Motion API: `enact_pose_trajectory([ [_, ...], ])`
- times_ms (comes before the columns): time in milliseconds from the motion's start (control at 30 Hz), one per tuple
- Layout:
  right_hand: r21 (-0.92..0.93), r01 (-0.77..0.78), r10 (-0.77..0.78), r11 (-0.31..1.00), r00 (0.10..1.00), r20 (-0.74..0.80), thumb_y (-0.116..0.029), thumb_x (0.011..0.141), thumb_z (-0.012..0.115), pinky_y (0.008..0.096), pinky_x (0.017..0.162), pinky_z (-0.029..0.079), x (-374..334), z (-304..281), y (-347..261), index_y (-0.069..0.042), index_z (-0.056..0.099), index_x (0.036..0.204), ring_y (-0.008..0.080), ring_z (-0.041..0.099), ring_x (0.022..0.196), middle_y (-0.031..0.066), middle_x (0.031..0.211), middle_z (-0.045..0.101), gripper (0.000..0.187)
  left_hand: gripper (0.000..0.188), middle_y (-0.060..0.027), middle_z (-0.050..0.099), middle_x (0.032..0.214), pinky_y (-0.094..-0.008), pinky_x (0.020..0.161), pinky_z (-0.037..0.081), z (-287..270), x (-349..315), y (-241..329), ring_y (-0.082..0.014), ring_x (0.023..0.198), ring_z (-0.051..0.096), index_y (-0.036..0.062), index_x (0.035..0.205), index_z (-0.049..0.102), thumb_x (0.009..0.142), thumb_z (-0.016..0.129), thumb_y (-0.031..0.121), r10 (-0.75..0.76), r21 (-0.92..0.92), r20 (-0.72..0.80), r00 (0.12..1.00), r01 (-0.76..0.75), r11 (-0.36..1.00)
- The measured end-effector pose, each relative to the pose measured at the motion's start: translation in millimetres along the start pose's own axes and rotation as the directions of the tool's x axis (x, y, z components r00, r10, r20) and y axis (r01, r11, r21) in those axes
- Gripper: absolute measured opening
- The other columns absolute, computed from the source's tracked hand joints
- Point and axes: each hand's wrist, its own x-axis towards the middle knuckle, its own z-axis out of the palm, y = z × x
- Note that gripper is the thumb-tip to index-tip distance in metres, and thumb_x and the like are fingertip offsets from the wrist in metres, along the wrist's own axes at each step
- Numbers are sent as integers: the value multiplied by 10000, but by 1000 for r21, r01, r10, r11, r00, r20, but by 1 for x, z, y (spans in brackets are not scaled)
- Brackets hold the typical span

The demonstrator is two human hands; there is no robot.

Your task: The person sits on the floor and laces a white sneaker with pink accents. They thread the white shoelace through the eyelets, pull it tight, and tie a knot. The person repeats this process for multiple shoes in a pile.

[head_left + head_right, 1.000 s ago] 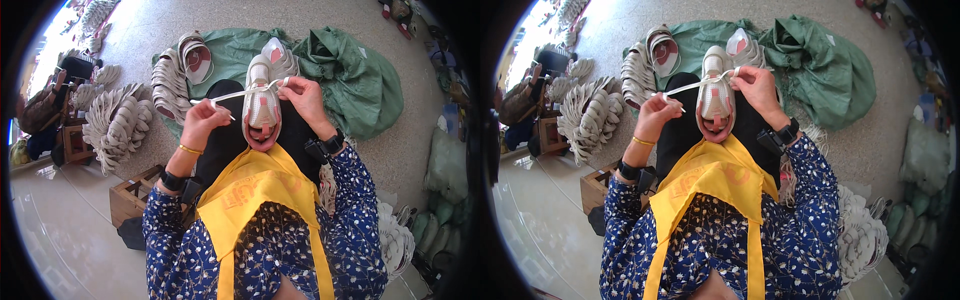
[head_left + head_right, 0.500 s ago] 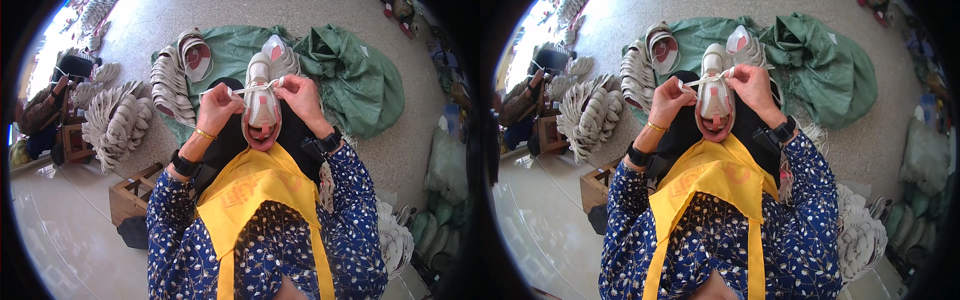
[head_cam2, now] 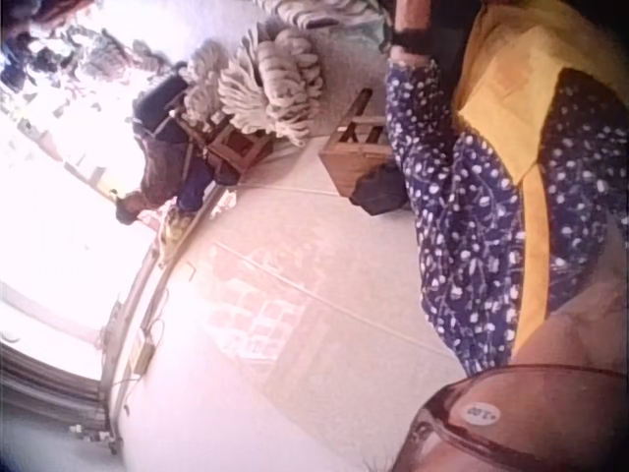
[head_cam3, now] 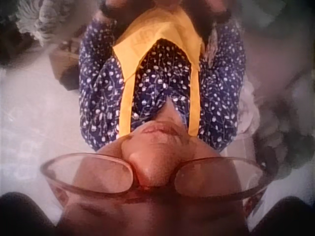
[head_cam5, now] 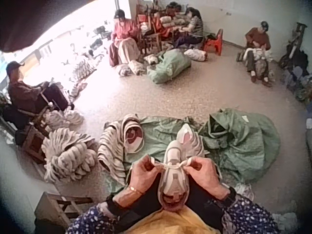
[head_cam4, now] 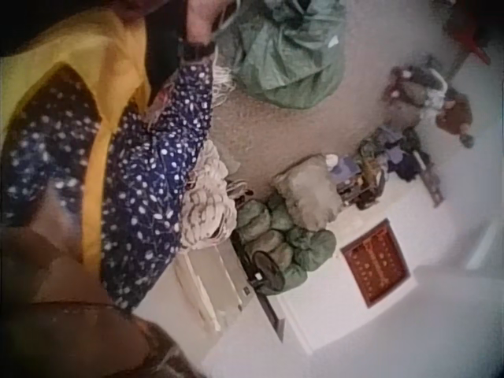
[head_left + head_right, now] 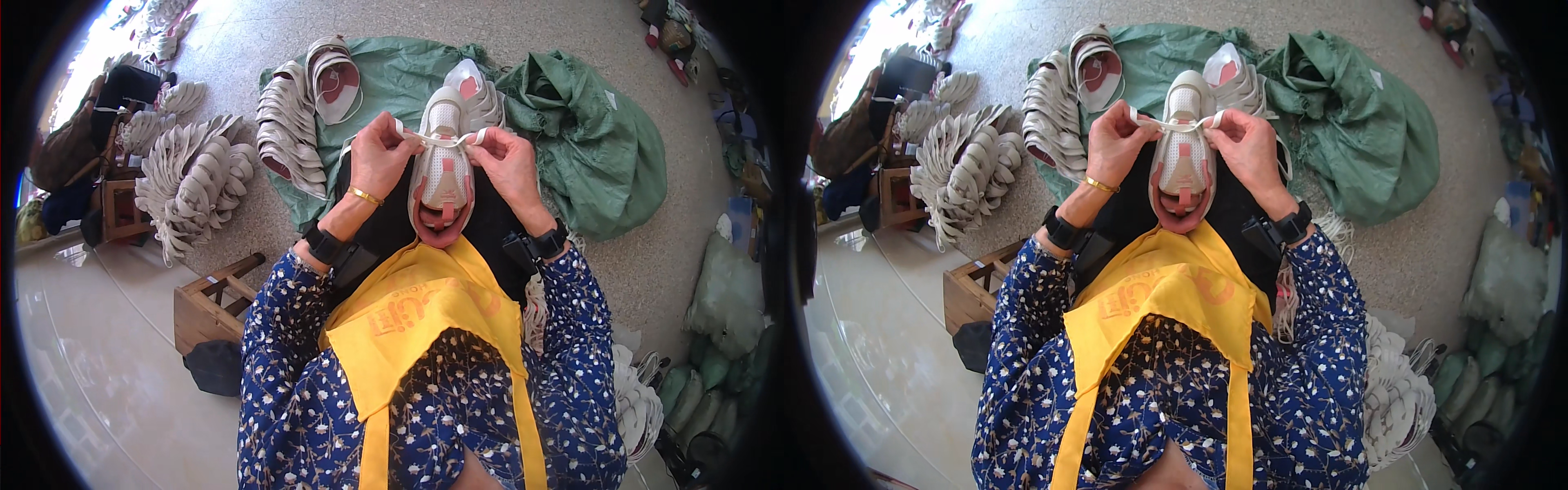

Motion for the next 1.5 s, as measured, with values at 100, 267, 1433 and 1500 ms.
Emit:
enact_pose_trajectory([
  [100,10,-2,2,1000,1000,-9,-14,910,695,236,725,566,0,-1,2,24,730,963,78,699,785,44,854,756,74,214,-83,710,869,-254,740,607,-4,-1,3,-136,812,720,15,839,498,888,697,-48,8,125,22,1000,-10,992],
  [267,11,0,0,1000,1000,-18,-17,910,698,235,728,563,-1,1,0,23,733,969,76,695,785,42,860,757,80,224,-69,708,846,-252,717,604,1,-6,7,-115,809,713,12,813,492,871,701,-41,34,119,-21,999,-31,992],
  [1433,-602,326,-252,729,945,207,-34,802,640,468,688,523,-6,2,-39,47,634,945,419,645,772,237,866,643,165,319,-141,576,781,-392,598,495,23,-22,29,-304,654,610,-9,848,561,812,788,212,421,534,75,904,-393,749],
  [1500,-591,358,-288,723,933,214,-18,800,620,482,694,518,-5,2,-36,39,611,972,427,644,787,243,853,643,181,359,-150,573,793,-415,616,492,29,-20,28,-330,690,609,-6,854,549,789,803,239,415,556,65,907,-379,740],
])
